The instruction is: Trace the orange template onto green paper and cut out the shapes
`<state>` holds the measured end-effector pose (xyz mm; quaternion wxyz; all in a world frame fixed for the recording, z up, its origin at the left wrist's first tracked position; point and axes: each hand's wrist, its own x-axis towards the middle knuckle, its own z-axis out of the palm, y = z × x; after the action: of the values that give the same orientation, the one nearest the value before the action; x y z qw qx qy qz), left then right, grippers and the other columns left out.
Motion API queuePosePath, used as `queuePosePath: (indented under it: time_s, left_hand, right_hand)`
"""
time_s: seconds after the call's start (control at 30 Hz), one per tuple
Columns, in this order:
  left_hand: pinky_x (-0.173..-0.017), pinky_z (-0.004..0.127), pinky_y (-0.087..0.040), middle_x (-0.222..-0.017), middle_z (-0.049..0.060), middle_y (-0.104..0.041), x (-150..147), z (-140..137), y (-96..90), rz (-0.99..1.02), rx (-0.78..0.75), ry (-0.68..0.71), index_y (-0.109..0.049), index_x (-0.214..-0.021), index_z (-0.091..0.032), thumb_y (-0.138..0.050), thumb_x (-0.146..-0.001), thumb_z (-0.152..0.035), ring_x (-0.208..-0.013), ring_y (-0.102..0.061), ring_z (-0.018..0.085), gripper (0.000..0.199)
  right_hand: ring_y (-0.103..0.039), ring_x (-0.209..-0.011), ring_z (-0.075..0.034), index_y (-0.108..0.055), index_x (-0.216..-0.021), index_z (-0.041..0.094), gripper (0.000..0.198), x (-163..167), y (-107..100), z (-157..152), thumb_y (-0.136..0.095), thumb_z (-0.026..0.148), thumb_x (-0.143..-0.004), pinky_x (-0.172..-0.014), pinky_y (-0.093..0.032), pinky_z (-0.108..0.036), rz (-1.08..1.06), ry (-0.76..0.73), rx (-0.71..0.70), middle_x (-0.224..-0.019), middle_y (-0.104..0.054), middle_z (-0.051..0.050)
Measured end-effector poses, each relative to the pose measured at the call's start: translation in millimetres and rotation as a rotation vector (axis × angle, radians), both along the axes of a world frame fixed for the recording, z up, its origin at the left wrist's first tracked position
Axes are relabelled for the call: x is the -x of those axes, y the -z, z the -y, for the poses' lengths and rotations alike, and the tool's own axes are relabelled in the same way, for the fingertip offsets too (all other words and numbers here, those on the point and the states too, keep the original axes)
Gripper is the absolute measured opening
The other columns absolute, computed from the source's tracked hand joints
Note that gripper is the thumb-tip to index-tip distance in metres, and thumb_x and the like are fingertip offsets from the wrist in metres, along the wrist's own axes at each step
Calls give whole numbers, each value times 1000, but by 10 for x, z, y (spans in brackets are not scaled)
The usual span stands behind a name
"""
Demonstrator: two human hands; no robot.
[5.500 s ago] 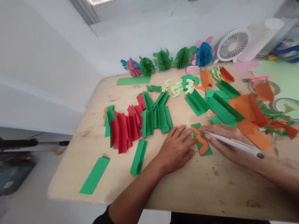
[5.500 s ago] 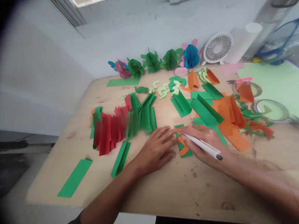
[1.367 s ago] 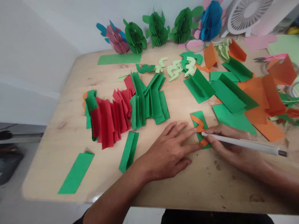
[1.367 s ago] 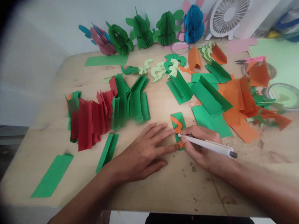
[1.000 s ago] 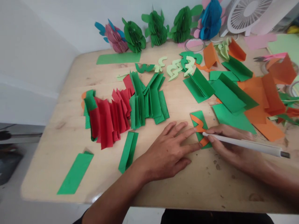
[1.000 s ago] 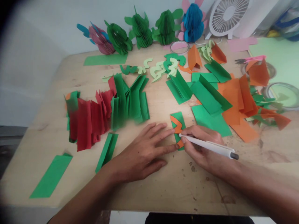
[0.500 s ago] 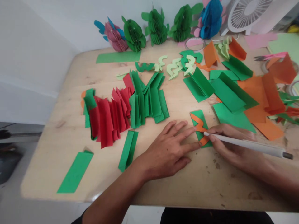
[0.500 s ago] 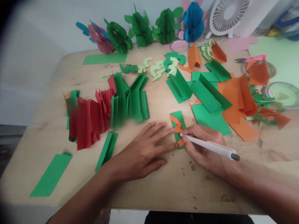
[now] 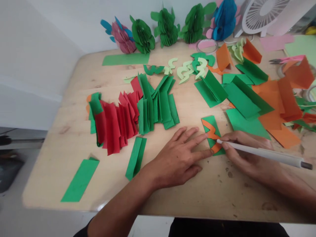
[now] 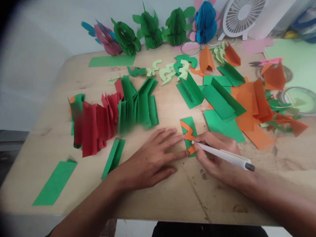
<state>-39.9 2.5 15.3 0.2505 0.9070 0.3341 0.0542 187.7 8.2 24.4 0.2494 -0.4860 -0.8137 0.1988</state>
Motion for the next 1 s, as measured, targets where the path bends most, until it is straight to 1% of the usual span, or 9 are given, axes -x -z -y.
queuePosePath:
  time_s: [0.27, 0.5, 0.73, 1.0]
  left_hand:
    - [-114, 54, -17, -151, 5, -38, -1, -2, -6, 1, -11, -2, -52, -133, -31, -55, -88, -31, -142, -24, 31, 46]
    - [-114, 54, -17, -150, 5, -38, 5, 4, -9, -3, -12, -1, -53, -132, -32, -53, -89, -32, -142, -24, 31, 44]
    - [-114, 54, -19, -150, 5, -39, 2, 7, -16, 1, -18, -9, -53, -132, -31, -56, -87, -32, -142, -25, 31, 45]
    - [-115, 53, -17, -151, 5, -38, 4, 3, -12, 4, -15, -7, -53, -132, -32, -55, -87, -32, -142, -23, 30, 45]
  right_hand:
    - [-64, -55, -15, -61, -84, 23, 9, -8, -16, 8, -53, 20, -88, -49, -46, -26, 27, 9, -24, -69, -69, -1]
    - [-63, -52, -14, -60, -81, 22, 10, -4, -9, 5, -53, 21, -88, -48, -44, -25, 22, -4, -34, -65, -68, 0]
    - [-62, -51, -13, -59, -81, 22, 9, -10, -2, 8, -54, 20, -88, -47, -42, -24, 34, -5, -37, -63, -67, 1]
    - [-60, -49, -13, -58, -79, 23, 10, -5, -32, 8, -52, 21, -88, -46, -42, -25, 37, -11, -43, -61, -65, 1]
